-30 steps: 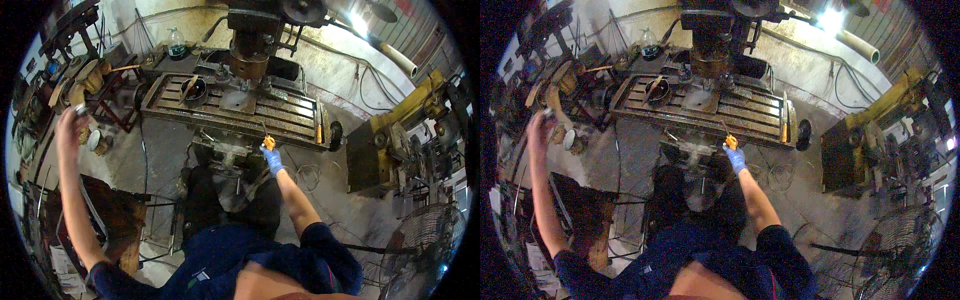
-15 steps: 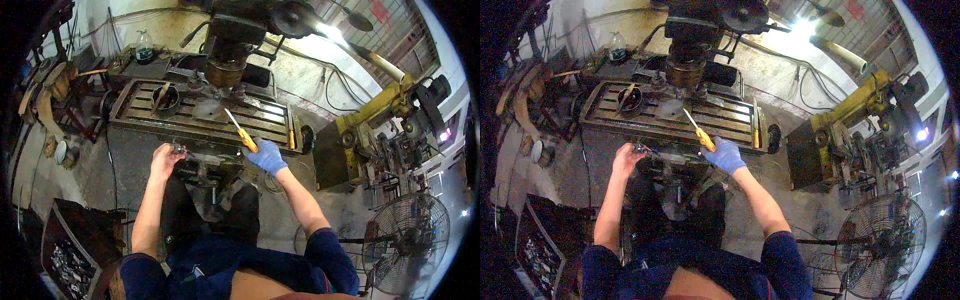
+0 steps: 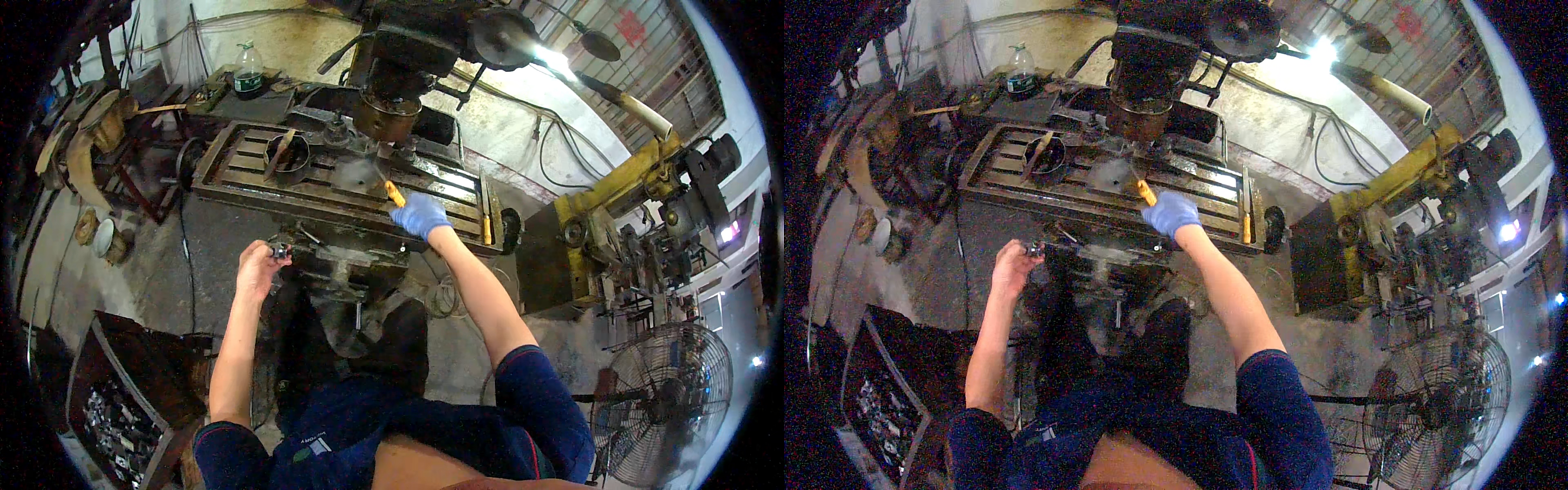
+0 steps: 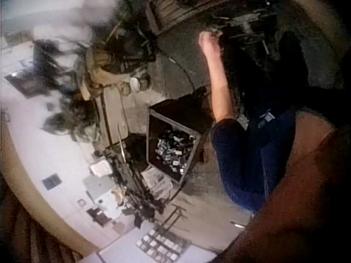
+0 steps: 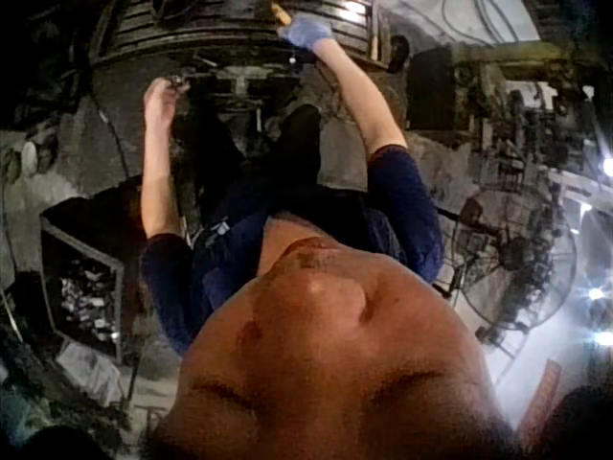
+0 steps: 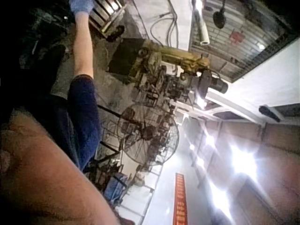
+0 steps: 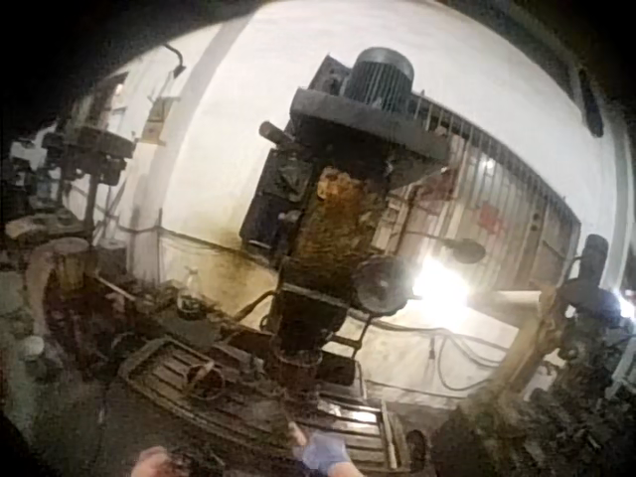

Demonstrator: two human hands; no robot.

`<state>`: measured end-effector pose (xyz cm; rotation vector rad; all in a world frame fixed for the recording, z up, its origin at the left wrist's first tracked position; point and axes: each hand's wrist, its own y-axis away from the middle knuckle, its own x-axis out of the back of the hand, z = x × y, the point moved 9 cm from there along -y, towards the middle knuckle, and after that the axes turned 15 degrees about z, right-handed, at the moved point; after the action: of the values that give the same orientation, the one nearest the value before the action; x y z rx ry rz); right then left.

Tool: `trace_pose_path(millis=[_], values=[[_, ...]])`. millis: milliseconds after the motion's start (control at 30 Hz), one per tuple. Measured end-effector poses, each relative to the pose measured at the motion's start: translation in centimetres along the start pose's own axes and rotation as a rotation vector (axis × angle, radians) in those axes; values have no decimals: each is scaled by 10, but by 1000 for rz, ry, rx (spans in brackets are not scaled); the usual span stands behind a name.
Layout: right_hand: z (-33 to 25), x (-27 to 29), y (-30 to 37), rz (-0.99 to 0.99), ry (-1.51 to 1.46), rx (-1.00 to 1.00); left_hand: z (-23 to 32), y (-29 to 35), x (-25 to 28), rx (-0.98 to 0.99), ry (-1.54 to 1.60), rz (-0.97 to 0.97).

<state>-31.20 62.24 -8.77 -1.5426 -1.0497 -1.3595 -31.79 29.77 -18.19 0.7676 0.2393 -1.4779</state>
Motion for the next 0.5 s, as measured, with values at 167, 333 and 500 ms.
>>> trace_pose_path(millis=[167, 333, 500], values=[[5, -5, 74, -177, -90, 238, -35, -10, -30, 92, 30, -47], [1, 11, 142, -312, -214, 234, -66, -2, -71, 192, 0, -128], [14, 11, 152, -219, -205, 242, -80, 7, -91, 250, -18, -122]])
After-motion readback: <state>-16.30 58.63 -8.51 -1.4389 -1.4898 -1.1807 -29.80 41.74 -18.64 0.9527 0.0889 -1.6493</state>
